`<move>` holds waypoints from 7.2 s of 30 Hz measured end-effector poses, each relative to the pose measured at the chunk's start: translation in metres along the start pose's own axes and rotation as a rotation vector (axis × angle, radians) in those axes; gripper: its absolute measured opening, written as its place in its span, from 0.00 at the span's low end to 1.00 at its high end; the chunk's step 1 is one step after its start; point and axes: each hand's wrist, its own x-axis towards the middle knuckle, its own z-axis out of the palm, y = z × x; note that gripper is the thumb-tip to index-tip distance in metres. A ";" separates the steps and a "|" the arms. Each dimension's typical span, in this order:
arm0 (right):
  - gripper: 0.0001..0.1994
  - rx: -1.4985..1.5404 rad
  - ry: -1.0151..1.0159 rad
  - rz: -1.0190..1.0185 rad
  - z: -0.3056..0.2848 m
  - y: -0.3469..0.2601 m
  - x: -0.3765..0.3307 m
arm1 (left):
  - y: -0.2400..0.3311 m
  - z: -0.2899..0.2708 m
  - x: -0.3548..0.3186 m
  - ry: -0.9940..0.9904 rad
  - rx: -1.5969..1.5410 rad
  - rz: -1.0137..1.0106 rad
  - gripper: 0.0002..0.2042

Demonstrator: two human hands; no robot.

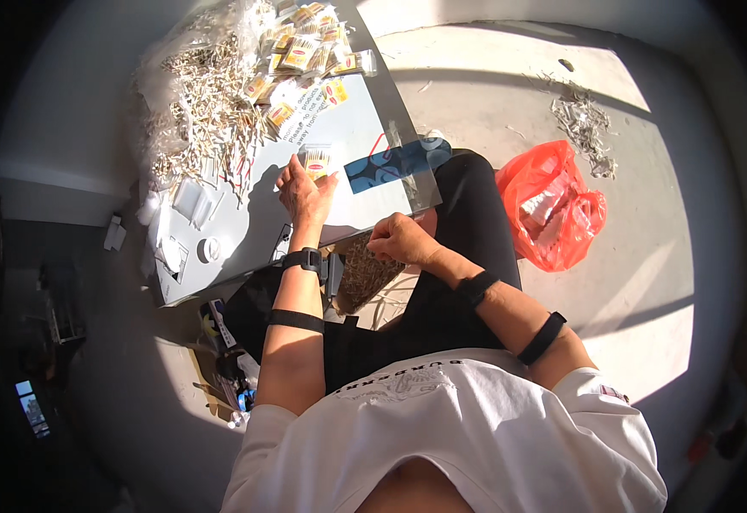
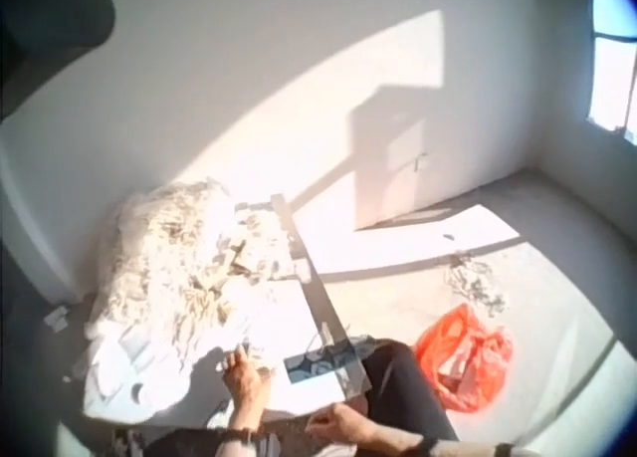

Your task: Packaging several cotton swabs into paper sleeves and then into small plastic bags at a workbench.

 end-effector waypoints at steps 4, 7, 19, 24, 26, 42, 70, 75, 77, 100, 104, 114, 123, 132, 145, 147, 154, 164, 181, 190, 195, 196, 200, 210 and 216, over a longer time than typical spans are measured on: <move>0.09 0.025 0.141 -0.050 0.003 -0.012 0.026 | -0.032 0.019 -0.010 0.048 -0.079 0.096 0.36; 0.12 0.108 0.327 -0.027 0.012 -0.021 0.049 | -0.046 0.017 -0.021 0.043 -0.735 0.062 0.27; 0.08 0.355 0.153 -0.472 0.027 -0.052 0.029 | 0.000 -0.082 -0.057 -0.084 -1.060 0.071 0.17; 0.08 0.360 0.097 -0.515 0.028 -0.056 0.006 | 0.018 -0.104 -0.068 -0.111 -0.895 0.207 0.16; 0.08 0.426 0.070 -0.507 0.031 -0.056 0.001 | 0.024 -0.107 -0.072 -0.110 -0.874 0.223 0.15; 0.13 0.303 0.143 -0.315 0.023 -0.046 0.000 | 0.008 -0.046 -0.078 0.003 -0.866 0.173 0.16; 0.06 0.372 0.250 -0.179 0.028 -0.032 0.014 | -0.004 -0.021 -0.084 -0.154 -0.998 0.105 0.13; 0.05 0.332 0.283 -0.183 0.025 -0.038 0.015 | -0.005 -0.022 -0.082 -0.149 -0.934 0.112 0.12; 0.06 0.233 0.261 -0.215 0.025 -0.029 0.015 | -0.005 -0.023 -0.082 -0.165 -0.950 0.086 0.11; 0.07 -0.476 0.466 -0.785 0.014 -0.035 0.025 | 0.010 -0.043 -0.067 0.075 -0.419 0.391 0.11; 0.07 -0.534 0.458 -0.775 0.012 -0.037 0.032 | 0.010 -0.041 -0.063 0.079 -0.381 0.385 0.10; 0.06 -0.379 0.444 -0.763 0.010 -0.033 0.033 | 0.002 -0.036 -0.063 0.052 -0.533 0.347 0.07; 0.05 -0.162 0.419 -0.663 0.004 -0.033 0.030 | -0.009 -0.029 -0.073 -0.153 -0.868 0.017 0.22; 0.08 0.044 0.241 -0.558 0.000 -0.029 0.033 | -0.007 -0.022 -0.073 -0.204 -0.926 0.101 0.13; 0.10 0.229 0.083 -0.506 -0.004 0.000 0.046 | 0.024 -0.039 -0.068 -0.091 -0.917 0.053 0.15; 0.09 0.335 0.043 -0.470 -0.008 -0.005 0.046 | 0.034 -0.044 -0.062 -0.097 -0.946 0.055 0.17; 0.09 0.215 0.081 -0.535 -0.013 -0.008 0.049 | 0.036 -0.041 -0.060 -0.124 -0.920 0.103 0.13; 0.09 0.229 0.069 -0.585 -0.010 -0.006 0.047 | 0.041 -0.042 -0.065 -0.145 -0.922 0.120 0.13; 0.12 0.104 0.029 -0.468 -0.012 -0.004 0.049 | 0.033 -0.052 -0.059 -0.138 -0.916 0.047 0.09; 0.11 -0.062 0.180 -0.604 -0.011 -0.003 0.050 | 0.025 -0.043 -0.060 -0.198 -1.029 -0.141 0.06; 0.12 -0.163 0.197 -0.565 -0.013 -0.002 0.049 | 0.026 -0.032 -0.067 -0.188 -1.143 -0.273 0.06; 0.12 -0.164 0.196 -0.564 -0.012 -0.001 0.049 | 0.026 -0.030 -0.066 -0.184 -1.179 -0.276 0.06; 0.12 -0.105 0.173 -0.512 -0.012 -0.004 0.048 | 0.022 -0.029 -0.065 -0.192 -1.227 -0.253 0.05; 0.11 -0.152 0.160 -0.501 -0.014 -0.013 0.046 | 0.024 -0.033 -0.060 -0.215 -1.103 -0.136 0.04; 0.12 -0.108 0.155 -0.515 -0.012 -0.004 0.048 | 0.027 -0.039 -0.063 -0.092 -0.659 0.191 0.08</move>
